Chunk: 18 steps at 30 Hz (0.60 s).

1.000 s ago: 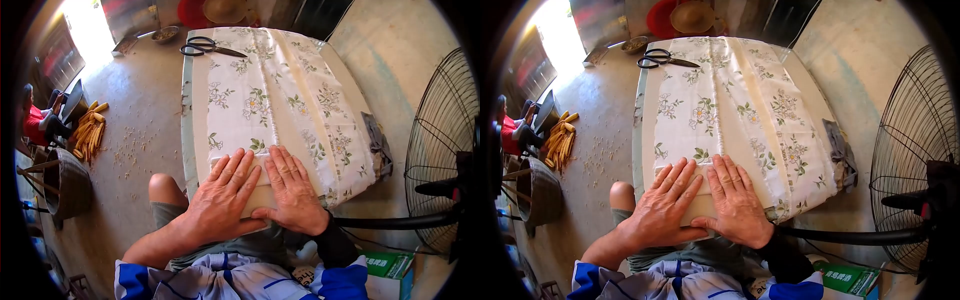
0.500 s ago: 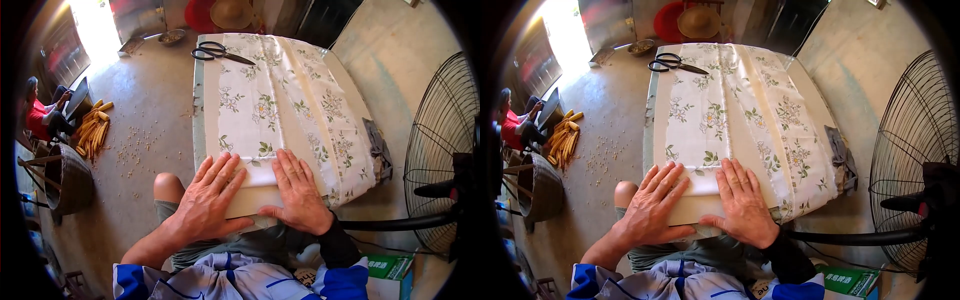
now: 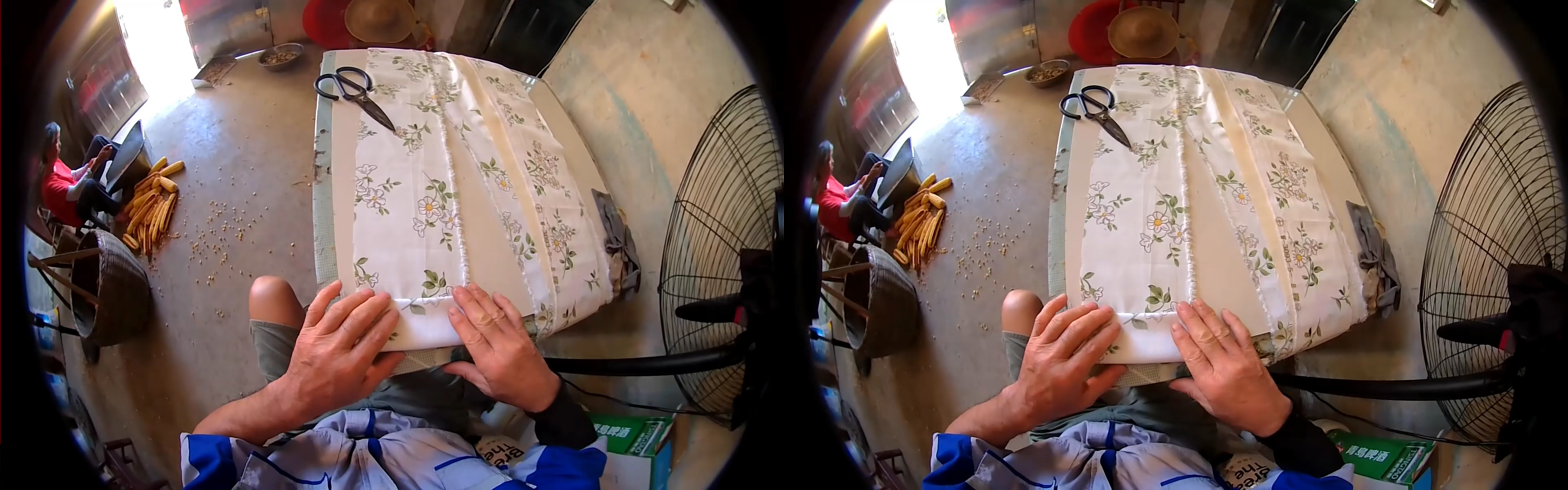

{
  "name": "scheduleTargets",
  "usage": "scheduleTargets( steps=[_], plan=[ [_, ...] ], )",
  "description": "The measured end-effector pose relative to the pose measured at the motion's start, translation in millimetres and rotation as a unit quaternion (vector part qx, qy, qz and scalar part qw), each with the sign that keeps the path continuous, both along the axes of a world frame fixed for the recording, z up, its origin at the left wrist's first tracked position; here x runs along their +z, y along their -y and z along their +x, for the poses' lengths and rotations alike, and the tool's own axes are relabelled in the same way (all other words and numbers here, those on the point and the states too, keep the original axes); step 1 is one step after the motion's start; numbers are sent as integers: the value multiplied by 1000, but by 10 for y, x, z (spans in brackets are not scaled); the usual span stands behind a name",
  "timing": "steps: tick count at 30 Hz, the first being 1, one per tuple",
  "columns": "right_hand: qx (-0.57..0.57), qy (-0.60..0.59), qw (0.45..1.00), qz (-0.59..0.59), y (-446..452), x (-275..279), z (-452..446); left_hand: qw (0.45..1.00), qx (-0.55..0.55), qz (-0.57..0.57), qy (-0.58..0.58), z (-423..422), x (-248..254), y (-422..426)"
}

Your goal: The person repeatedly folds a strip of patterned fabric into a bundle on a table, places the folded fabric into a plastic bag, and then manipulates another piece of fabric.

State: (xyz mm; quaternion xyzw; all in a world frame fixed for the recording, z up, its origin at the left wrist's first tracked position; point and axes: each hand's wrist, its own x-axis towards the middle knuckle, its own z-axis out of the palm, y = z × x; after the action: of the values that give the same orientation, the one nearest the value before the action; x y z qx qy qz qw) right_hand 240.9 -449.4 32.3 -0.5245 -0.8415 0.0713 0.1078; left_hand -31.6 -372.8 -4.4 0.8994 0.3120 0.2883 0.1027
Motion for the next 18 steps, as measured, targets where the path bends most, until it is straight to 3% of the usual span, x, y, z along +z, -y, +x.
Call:
scheduleTargets(
  steps=[18],
  plan=[
    [-20, -131, 985, 108, -188, -100, 140, 999, -23, -4, 42, -43, 22, -137]
  ],
)
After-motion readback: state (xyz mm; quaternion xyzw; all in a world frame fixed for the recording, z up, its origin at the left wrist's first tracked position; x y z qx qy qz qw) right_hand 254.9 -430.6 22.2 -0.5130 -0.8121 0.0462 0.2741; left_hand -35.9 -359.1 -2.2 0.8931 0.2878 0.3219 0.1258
